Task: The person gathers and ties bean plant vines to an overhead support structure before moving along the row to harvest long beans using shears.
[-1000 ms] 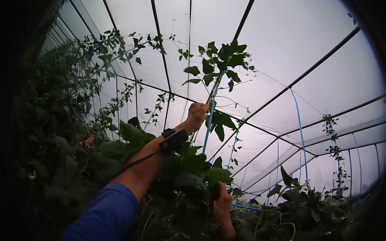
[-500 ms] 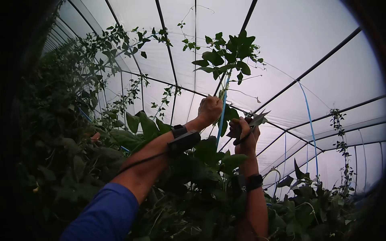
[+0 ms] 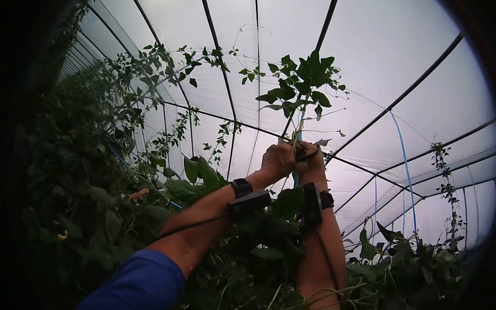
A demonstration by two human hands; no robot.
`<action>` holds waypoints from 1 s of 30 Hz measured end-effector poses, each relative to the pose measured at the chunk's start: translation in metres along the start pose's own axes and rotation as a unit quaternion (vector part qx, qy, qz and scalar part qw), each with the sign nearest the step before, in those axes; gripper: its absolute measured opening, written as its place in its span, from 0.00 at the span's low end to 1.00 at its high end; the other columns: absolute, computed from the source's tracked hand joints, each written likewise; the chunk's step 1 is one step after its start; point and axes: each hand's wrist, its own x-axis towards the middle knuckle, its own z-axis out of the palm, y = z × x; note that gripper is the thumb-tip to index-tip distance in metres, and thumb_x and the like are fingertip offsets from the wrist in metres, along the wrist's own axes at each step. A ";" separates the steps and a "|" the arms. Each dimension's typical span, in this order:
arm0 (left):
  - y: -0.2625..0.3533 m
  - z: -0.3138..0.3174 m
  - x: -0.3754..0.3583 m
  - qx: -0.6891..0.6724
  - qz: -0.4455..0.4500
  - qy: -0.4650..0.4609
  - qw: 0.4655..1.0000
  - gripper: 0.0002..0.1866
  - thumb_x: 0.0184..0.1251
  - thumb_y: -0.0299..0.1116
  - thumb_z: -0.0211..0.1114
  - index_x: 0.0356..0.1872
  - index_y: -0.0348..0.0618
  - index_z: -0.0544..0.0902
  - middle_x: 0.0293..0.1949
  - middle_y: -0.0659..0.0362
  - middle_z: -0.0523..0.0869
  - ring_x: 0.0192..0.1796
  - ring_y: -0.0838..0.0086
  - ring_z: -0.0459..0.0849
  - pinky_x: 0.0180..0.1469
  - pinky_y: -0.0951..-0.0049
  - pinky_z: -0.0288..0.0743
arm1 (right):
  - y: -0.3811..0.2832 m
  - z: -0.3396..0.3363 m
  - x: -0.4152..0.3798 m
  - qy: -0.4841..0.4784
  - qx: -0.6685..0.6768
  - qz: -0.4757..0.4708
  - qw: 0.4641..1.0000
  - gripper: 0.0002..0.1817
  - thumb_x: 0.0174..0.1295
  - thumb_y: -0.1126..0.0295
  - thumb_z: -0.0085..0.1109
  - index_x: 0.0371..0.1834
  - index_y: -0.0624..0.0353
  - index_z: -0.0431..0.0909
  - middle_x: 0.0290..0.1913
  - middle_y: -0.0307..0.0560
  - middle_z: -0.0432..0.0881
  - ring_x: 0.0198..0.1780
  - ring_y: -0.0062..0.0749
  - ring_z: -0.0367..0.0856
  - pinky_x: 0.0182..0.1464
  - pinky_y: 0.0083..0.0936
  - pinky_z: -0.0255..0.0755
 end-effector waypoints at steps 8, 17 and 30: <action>0.016 -0.019 -0.015 -0.023 0.023 -0.005 0.999 0.16 0.61 0.39 0.54 0.26 0.37 0.82 0.27 0.40 0.83 0.35 0.45 0.84 0.40 0.52 0.78 | -0.018 0.003 0.016 0.071 -0.054 -0.087 0.992 0.10 0.52 0.80 0.54 0.39 0.65 0.72 0.29 0.42 0.79 0.30 0.30 0.78 0.33 0.22 0.70; 0.029 -0.021 -0.044 0.040 0.040 -0.092 0.994 0.09 0.55 0.34 0.57 0.29 0.39 0.80 0.26 0.40 0.83 0.33 0.46 0.85 0.37 0.53 0.79 | -0.008 0.000 -0.006 0.090 0.632 0.228 0.735 0.04 0.65 0.76 0.46 0.32 0.60 0.65 0.23 0.35 0.61 0.22 0.16 0.58 0.24 0.11 0.57; 0.055 -0.018 -0.094 -0.029 0.142 0.006 0.989 0.06 0.53 0.32 0.59 0.25 0.40 0.75 0.20 0.46 0.80 0.25 0.51 0.82 0.27 0.55 0.75 | -0.083 -0.008 -0.066 0.094 0.350 0.157 0.919 0.09 0.65 0.78 0.46 0.25 0.60 0.67 0.18 0.28 0.59 0.19 0.11 0.54 0.20 0.13 0.52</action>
